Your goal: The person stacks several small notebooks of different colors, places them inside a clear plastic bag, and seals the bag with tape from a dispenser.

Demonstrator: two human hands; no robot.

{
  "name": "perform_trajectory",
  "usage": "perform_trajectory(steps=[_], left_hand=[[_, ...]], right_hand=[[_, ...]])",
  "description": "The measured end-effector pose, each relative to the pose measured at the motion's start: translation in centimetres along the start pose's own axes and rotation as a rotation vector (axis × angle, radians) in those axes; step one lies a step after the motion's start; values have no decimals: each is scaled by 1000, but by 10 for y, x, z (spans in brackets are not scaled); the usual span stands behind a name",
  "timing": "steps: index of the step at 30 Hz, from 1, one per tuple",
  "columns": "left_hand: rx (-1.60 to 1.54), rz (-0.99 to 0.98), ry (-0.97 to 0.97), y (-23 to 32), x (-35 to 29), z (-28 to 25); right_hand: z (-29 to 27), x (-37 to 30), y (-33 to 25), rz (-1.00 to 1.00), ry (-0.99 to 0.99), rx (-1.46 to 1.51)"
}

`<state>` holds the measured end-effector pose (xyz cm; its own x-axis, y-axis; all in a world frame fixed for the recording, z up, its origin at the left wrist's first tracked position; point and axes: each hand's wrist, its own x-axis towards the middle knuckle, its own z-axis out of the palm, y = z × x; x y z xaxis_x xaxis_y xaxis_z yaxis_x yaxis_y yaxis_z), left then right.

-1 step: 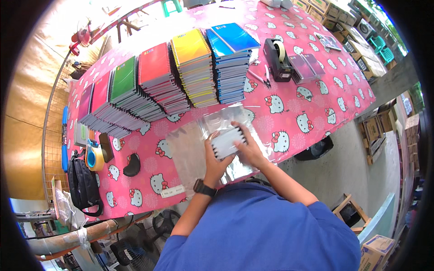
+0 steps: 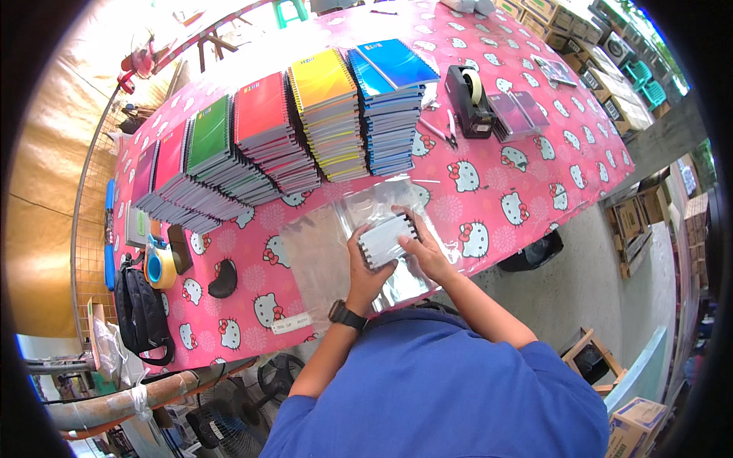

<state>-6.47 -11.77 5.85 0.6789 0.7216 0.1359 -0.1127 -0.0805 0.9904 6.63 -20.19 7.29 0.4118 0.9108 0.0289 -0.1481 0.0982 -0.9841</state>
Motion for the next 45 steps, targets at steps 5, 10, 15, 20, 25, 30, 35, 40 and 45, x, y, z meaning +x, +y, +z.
perform_trajectory(steps=[5,10,15,20,25,30,35,40,45], left_hand=[[-368,98,-144,20,11,-20],[-371,-121,-98,19,2,-5],[-274,-99,-7,11,-1,-5],[-214,-59,8,12,9,-6],[-199,-71,-35,14,24,-54],[533,-216,-225,85,67,-53],[697,38,-124,135,77,-50],[804,-254,-413,105,81,-48],[565,122,94,146,76,-42]], right_hand=[[-9,1,-6,-64,24,-170],[-15,4,-7,-21,-88,-116],[-1,1,0,-20,-4,-169],[-3,2,7,30,-76,88],[0,5,-19,-248,42,-353],[-21,15,-103,-509,-197,-1092],[-35,23,-119,-579,-372,-1215],[-19,21,-112,-383,-400,-1307],[-43,15,-117,-436,-156,-778]])
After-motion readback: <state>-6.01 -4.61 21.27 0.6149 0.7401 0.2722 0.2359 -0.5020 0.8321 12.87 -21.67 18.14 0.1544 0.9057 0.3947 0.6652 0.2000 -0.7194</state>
